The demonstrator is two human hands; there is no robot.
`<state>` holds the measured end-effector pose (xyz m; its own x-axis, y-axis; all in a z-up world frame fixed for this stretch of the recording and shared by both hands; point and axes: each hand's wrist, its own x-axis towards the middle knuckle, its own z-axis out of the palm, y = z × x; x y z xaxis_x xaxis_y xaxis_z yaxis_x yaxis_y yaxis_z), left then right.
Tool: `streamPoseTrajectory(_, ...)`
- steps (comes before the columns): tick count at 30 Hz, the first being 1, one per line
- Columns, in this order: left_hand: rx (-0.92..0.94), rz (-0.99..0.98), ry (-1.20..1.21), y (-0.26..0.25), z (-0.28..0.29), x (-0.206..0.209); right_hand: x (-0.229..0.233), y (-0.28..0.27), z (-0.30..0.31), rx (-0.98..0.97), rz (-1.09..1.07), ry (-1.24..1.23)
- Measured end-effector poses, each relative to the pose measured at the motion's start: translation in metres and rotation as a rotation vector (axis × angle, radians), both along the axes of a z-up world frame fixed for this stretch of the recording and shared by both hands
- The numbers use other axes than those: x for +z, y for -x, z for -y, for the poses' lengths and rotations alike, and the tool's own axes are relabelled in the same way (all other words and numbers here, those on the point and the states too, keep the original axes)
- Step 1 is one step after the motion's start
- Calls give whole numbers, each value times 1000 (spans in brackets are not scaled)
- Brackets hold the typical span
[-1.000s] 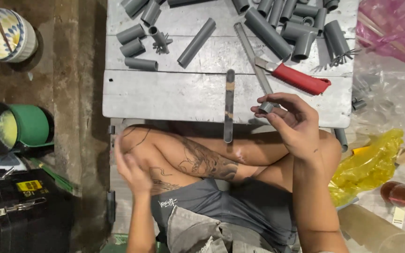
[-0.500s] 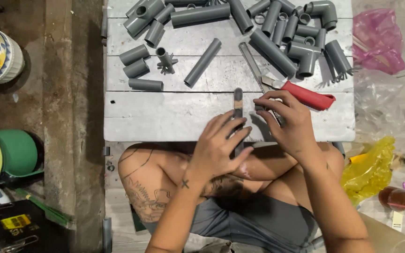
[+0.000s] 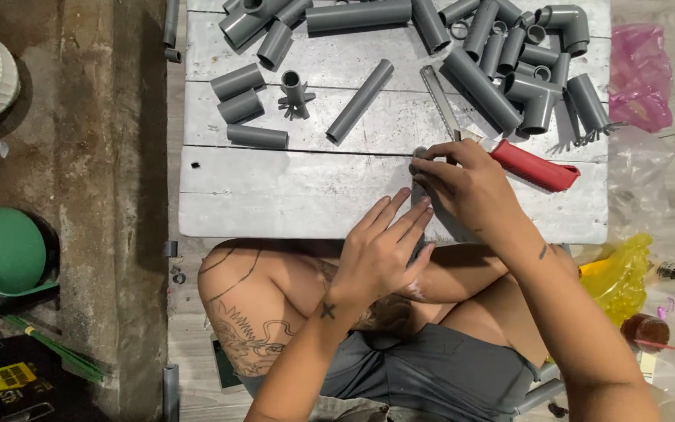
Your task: Sawing a small PVC pipe section using a handheld hacksaw blade and trimming it with a utility knife.
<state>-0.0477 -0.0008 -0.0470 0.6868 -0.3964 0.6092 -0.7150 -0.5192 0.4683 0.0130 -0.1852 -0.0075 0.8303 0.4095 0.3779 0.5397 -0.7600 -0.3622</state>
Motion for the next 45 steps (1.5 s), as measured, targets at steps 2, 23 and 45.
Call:
streamPoseTrajectory(2, 14, 5, -11, -1, 0, -3, -8, -12, 2, 11, 21, -16)
streamPoseTrajectory(23, 20, -26, -6, 1, 3, -8, -16, -16, 10, 20, 65, 54)
streamPoseTrajectory(45, 1, -119, 62, -1, -7, 8, 27, 10, 3, 42, -495, -892)
